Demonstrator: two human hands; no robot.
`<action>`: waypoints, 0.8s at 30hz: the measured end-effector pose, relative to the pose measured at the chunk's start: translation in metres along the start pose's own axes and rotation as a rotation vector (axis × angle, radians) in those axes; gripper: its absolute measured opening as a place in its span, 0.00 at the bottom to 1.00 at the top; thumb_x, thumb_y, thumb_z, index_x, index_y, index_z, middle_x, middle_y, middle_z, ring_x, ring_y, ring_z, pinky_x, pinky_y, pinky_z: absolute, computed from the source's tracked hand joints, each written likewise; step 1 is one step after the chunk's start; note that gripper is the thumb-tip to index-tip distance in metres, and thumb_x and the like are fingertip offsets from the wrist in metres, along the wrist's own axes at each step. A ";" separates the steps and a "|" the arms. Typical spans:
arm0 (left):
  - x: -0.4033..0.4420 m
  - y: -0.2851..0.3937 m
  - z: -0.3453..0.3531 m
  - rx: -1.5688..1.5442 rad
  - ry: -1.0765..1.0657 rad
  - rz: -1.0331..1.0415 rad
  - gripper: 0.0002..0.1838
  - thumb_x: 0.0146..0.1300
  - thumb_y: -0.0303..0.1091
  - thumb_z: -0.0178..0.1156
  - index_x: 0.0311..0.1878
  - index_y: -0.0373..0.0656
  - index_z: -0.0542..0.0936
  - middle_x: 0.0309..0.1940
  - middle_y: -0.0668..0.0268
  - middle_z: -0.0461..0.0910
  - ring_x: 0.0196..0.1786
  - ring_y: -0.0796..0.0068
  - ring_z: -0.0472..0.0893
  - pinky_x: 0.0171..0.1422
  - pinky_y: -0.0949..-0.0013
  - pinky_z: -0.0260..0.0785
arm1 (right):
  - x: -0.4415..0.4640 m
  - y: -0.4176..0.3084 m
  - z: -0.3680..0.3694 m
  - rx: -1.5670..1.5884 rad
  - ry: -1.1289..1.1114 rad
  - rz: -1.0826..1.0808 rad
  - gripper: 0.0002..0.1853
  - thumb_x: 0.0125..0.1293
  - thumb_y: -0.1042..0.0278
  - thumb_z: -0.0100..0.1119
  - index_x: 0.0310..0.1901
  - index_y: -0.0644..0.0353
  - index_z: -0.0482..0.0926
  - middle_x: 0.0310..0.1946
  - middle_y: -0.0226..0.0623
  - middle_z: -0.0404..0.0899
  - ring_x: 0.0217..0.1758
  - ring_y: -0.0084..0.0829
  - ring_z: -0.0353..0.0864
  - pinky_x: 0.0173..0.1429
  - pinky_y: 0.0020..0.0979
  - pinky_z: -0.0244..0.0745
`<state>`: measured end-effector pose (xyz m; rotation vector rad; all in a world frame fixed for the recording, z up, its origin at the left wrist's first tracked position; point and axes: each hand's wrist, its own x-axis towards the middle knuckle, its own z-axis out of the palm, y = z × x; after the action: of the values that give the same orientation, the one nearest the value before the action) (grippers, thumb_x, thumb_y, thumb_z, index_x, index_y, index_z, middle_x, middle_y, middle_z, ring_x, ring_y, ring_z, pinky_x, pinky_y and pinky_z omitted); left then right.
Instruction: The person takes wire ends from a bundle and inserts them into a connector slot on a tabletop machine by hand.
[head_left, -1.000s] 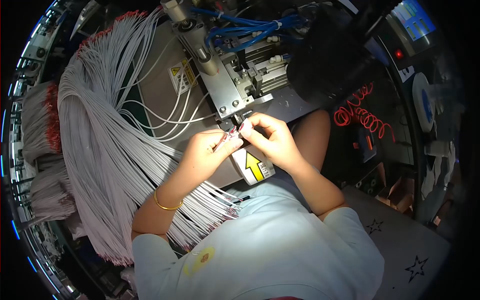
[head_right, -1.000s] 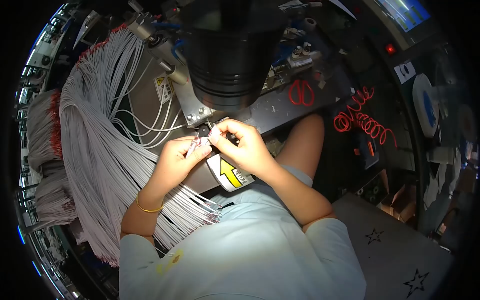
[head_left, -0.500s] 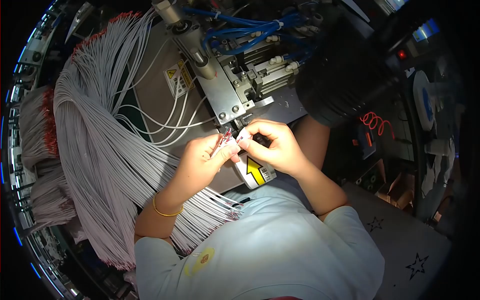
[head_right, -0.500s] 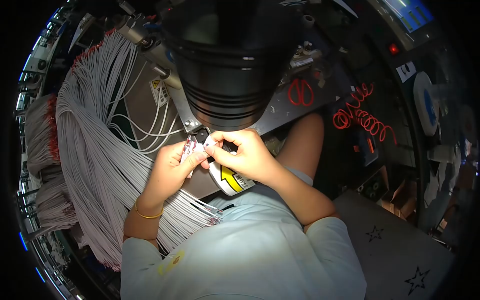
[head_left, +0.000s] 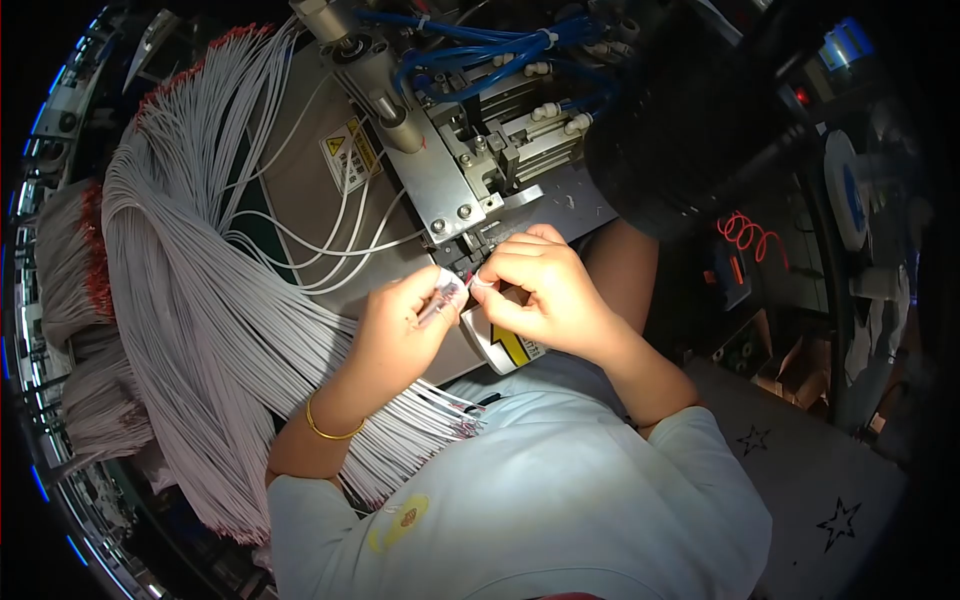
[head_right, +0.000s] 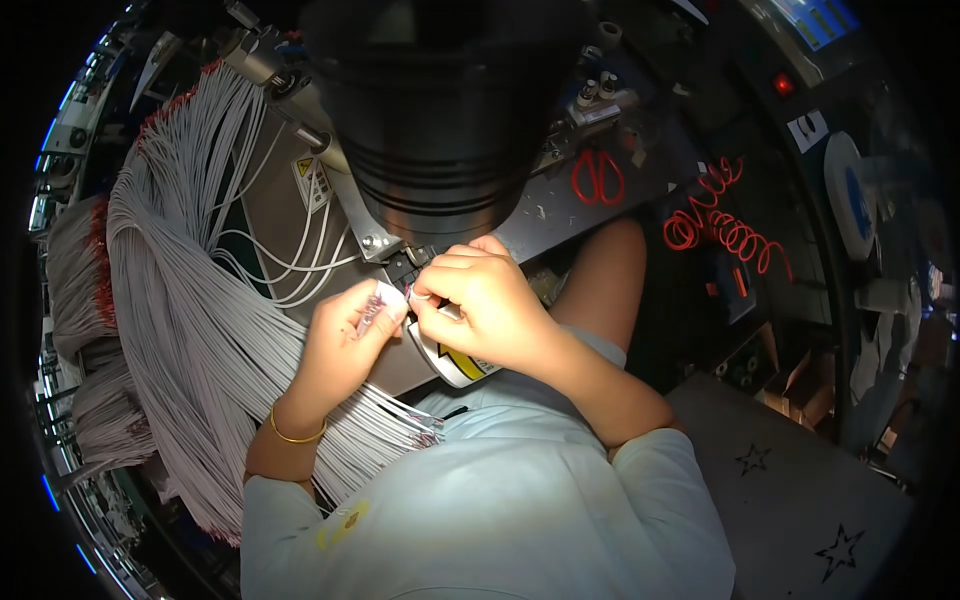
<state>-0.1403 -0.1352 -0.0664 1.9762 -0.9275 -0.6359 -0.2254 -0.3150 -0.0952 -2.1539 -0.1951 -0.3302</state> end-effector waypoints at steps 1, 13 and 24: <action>0.000 0.004 -0.002 -0.150 0.005 -0.092 0.07 0.67 0.31 0.60 0.35 0.38 0.78 0.23 0.74 0.76 0.27 0.88 0.69 0.31 0.79 0.62 | 0.000 0.001 0.001 0.066 0.009 -0.005 0.06 0.60 0.70 0.62 0.33 0.63 0.78 0.26 0.36 0.77 0.29 0.32 0.75 0.45 0.34 0.66; 0.007 0.001 -0.002 0.058 0.017 -0.030 0.08 0.65 0.30 0.62 0.35 0.35 0.77 0.23 0.65 0.76 0.25 0.82 0.70 0.30 0.75 0.63 | -0.006 0.012 0.017 0.220 0.284 0.146 0.10 0.69 0.68 0.52 0.31 0.64 0.74 0.26 0.40 0.74 0.32 0.41 0.74 0.42 0.36 0.66; 0.008 -0.003 0.004 0.405 0.070 -0.049 0.05 0.59 0.24 0.59 0.37 0.37 0.74 0.28 0.53 0.76 0.30 0.49 0.79 0.31 0.56 0.69 | -0.006 0.049 0.022 0.073 0.216 0.203 0.13 0.72 0.64 0.50 0.31 0.64 0.71 0.24 0.42 0.70 0.30 0.43 0.72 0.38 0.38 0.65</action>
<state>-0.1374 -0.1421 -0.0715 2.3683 -1.0272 -0.4246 -0.2153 -0.3247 -0.1470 -2.0282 0.1312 -0.4270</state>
